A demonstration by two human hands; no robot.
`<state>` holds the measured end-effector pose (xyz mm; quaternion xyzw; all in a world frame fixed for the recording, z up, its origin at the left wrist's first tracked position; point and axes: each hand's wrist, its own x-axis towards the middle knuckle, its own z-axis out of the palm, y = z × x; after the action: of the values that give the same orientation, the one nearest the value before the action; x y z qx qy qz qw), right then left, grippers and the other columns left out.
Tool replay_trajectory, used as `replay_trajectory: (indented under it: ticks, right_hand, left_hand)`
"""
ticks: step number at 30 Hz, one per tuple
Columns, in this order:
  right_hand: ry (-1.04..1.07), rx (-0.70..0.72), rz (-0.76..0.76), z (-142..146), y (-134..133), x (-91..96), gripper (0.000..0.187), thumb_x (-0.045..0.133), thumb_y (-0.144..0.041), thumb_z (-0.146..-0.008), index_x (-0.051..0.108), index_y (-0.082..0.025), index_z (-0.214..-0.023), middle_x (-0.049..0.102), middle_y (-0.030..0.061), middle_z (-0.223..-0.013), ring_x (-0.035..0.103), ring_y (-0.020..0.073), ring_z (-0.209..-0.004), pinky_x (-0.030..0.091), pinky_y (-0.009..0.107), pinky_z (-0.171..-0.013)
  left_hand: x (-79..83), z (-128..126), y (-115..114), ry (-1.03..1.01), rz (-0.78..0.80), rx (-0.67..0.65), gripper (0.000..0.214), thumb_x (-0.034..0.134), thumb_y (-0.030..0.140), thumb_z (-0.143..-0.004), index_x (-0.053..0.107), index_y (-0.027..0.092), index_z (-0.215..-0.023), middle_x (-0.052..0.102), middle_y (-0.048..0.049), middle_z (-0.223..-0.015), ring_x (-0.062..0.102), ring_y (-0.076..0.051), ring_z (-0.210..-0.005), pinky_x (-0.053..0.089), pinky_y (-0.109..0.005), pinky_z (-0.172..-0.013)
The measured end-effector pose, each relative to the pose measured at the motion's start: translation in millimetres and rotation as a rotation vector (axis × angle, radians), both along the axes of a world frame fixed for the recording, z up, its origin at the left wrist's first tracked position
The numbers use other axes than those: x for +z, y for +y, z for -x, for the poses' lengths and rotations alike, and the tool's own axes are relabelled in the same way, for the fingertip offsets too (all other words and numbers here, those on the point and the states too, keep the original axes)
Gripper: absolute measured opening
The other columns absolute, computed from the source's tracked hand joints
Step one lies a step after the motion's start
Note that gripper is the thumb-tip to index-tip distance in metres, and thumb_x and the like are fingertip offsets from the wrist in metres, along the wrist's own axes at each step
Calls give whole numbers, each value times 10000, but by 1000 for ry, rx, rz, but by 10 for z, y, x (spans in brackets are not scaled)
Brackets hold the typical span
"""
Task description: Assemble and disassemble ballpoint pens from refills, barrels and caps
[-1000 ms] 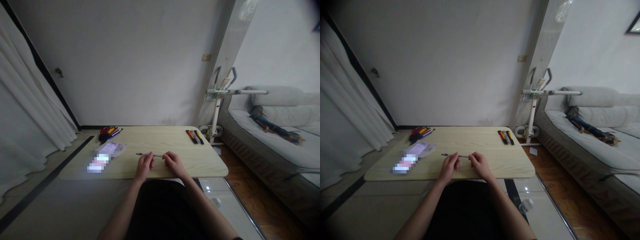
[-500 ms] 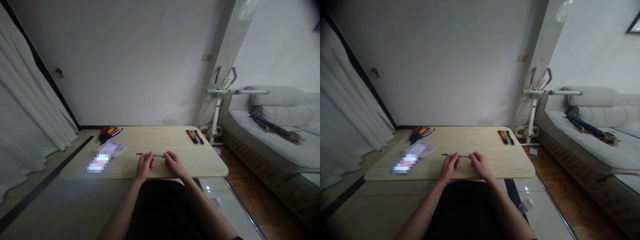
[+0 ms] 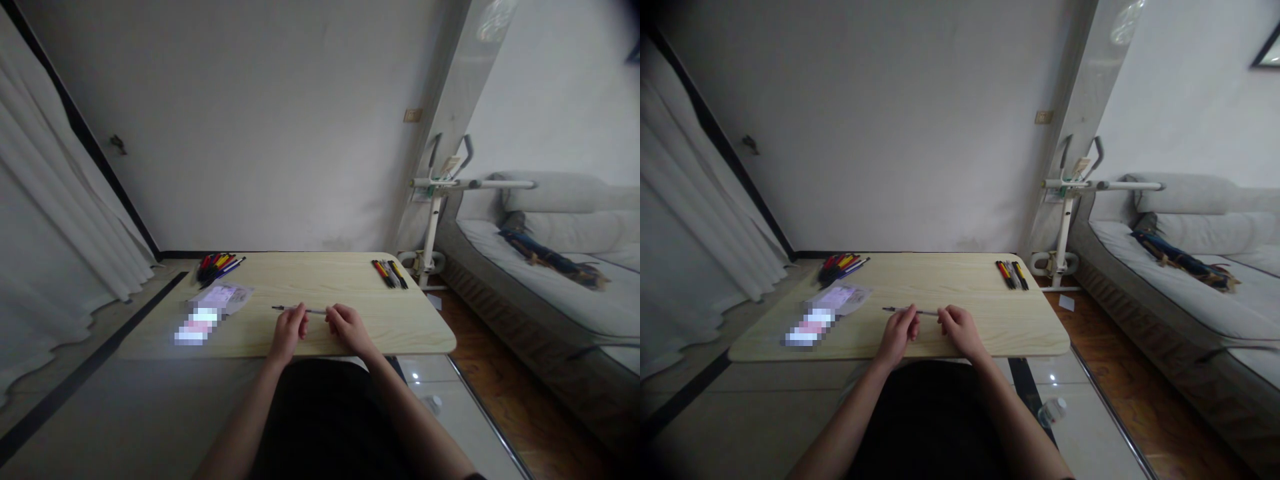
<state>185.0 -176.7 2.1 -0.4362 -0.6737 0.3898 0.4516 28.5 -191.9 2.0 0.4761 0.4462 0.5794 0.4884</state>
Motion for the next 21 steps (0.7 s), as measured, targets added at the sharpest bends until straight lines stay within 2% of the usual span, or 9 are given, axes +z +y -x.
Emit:
replay_trajectory:
  ticks: [13, 21]
  right_hand:
    - [44, 2, 19, -4, 4, -14, 273, 469, -415, -796, 546, -166, -715, 499, -33, -515, 447, 98, -483, 371, 211, -504]
    - [53, -10, 41, -1, -5, 26, 337, 432, -456, -808, 565, -160, -719, 499, -26, -502, 454, 101, -483, 367, 209, -497]
  left_hand:
    - [-17, 6, 4, -2, -3, 1, 359, 498, 472, -750, 510, 149, -593, 437, 35, -422, 399, -73, -384, 290, -201, -400]
    - [-20, 3, 20, -87, 31, 31, 350, 548, 472, -709, 513, 143, -596, 447, 36, -435, 398, -63, -384, 289, -197, -393]
